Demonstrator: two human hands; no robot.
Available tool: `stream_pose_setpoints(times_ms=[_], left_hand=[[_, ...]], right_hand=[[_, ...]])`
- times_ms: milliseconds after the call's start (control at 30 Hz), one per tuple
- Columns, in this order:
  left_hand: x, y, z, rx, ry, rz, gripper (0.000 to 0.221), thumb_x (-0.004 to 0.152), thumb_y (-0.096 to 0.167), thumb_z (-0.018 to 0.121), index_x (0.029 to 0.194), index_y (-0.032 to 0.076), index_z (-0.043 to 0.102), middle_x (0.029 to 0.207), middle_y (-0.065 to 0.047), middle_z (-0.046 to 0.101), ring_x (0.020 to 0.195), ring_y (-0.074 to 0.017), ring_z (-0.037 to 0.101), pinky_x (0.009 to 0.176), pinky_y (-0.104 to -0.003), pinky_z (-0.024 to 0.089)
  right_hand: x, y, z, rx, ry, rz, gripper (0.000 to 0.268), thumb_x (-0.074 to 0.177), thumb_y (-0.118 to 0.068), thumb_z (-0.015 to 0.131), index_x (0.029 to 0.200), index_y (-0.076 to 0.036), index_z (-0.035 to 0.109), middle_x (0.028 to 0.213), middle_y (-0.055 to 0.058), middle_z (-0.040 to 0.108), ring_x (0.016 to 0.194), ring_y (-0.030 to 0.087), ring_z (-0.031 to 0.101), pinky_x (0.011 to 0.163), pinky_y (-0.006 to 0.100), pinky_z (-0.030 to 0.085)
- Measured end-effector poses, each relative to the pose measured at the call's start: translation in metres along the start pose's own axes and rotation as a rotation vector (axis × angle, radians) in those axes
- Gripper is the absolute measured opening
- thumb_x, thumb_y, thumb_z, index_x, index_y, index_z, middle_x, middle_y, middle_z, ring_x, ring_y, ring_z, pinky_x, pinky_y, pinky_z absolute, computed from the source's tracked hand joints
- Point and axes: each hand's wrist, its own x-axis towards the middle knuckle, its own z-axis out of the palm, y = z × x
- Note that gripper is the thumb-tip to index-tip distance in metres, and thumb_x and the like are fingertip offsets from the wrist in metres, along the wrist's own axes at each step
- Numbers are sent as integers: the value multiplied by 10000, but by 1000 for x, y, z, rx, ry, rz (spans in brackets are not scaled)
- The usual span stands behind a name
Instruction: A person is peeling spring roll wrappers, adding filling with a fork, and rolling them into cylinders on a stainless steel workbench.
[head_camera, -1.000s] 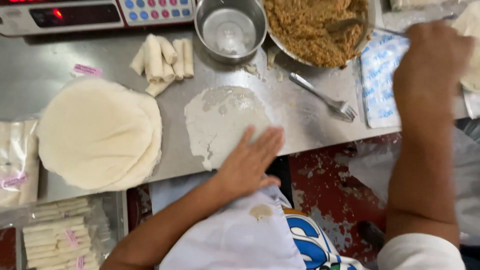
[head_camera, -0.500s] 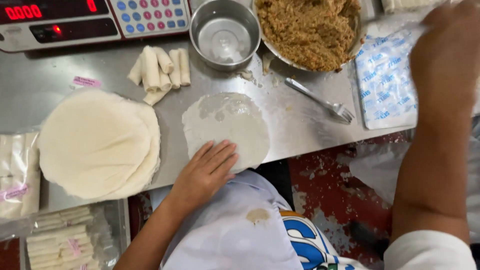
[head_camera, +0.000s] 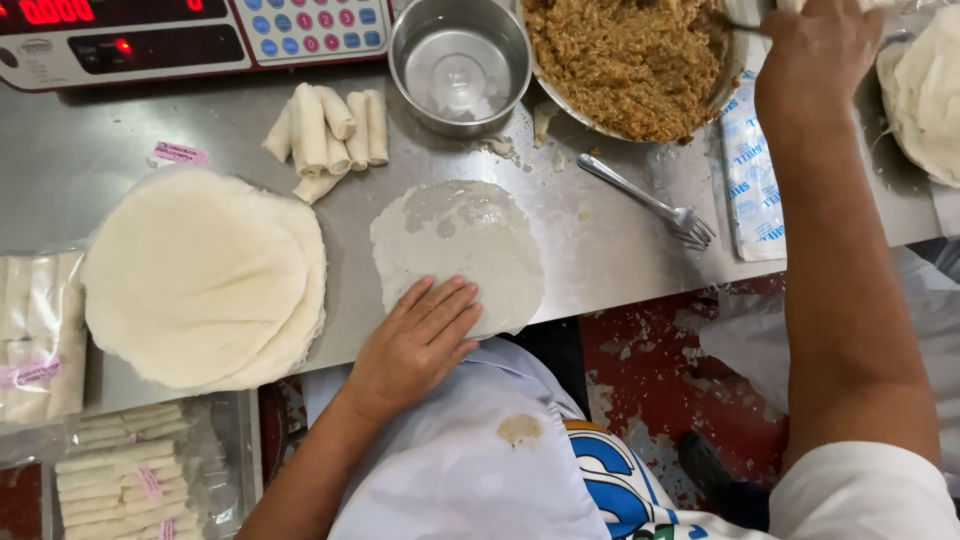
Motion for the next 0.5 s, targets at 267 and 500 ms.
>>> stream_pose_setpoints(times_ms=[267, 500], left_hand=[[1, -1, -11, -18, -4, 102, 336, 982, 162, 796, 1240, 0, 656, 1351, -190, 646, 1279, -357, 633, 1132, -544, 488], [6, 5, -20, -83, 102, 85, 79, 967, -21, 731, 1040, 5, 721, 1068, -131, 719, 989, -308, 689, 988, -509, 552]], right_hand=[[-14, 20, -58, 557, -216, 132, 162, 1111, 36, 719, 1252, 15, 795, 942, 198, 758, 619, 175, 616, 455, 245, 514], [-48, 45, -48, 916, -135, -103, 226, 1298, 110, 638, 1491, 109, 755, 1226, 230, 709, 1044, 273, 616, 822, 346, 479]])
